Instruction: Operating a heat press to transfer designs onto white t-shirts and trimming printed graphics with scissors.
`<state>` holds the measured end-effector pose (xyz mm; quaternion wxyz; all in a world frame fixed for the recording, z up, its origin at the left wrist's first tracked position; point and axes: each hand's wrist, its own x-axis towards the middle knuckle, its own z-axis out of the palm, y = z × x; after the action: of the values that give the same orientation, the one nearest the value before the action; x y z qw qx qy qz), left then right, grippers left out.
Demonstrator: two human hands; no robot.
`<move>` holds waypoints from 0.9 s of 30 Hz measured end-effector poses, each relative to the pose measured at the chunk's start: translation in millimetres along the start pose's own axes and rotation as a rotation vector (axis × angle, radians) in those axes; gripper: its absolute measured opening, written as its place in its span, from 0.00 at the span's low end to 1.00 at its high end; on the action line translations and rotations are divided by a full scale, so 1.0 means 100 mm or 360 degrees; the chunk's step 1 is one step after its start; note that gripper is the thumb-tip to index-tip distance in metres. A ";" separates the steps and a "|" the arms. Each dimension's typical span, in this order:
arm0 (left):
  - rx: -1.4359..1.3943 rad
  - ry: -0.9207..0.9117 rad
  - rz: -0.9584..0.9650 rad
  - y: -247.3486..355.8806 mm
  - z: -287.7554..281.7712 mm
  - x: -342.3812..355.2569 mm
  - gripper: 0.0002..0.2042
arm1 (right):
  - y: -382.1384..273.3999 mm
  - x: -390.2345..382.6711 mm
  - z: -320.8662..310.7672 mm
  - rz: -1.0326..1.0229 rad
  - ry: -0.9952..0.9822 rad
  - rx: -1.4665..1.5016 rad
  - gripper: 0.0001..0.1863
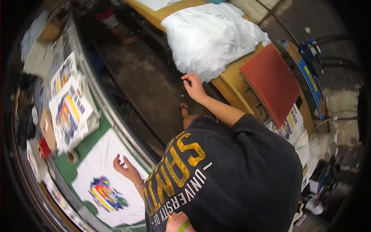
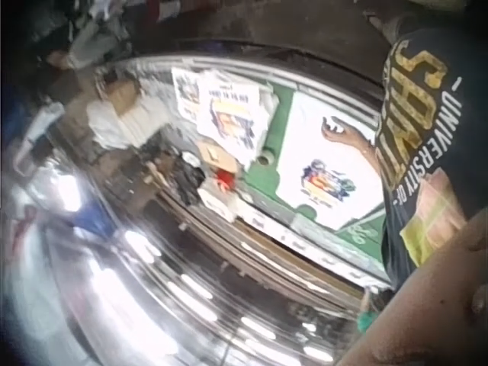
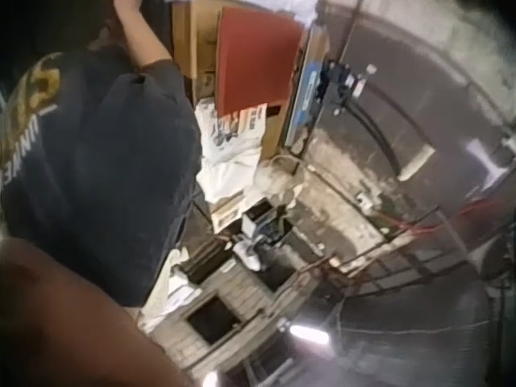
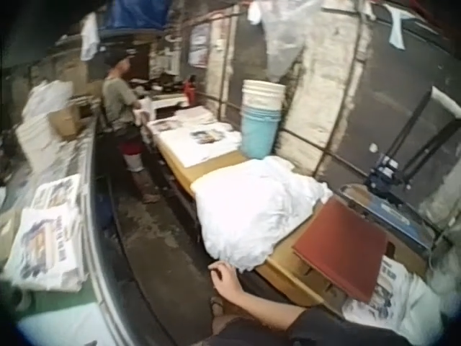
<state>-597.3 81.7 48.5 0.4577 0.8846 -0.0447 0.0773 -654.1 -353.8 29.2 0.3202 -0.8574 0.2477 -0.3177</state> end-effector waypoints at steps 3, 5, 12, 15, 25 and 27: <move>-0.0406 -0.0299 0.0095 0.27 0.55 0.62 0.13 | 0.30 0.28 -0.23 0.0293 0.0493 0.0151 0.07; -0.0406 -0.0514 0.0267 0.79 0.89 0.86 0.11 | 0.57 0.43 -0.46 0.0454 0.0810 0.0101 0.07; -0.0826 -0.1119 0.0396 1.93 2.47 1.44 0.10 | 2.04 1.36 -1.21 0.1119 0.1847 -0.0008 0.08; -0.0801 -0.1381 0.0367 2.50 2.49 1.54 0.10 | 2.28 1.37 -1.61 0.1391 0.2147 -0.0073 0.11; -0.0834 -0.1738 0.0381 3.37 3.96 2.70 0.10 | 2.60 1.40 -2.32 0.1679 0.1433 -0.0033 0.13; -0.0733 -0.1720 0.0485 3.47 4.43 3.08 0.11 | 2.32 1.42 -2.38 0.1653 0.1296 -0.0299 0.10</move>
<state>-303.4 -482.8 130.3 0.5337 0.6605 -0.4125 -0.3297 -777.1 -692.7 61.4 0.2364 -0.4624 0.7564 -0.3977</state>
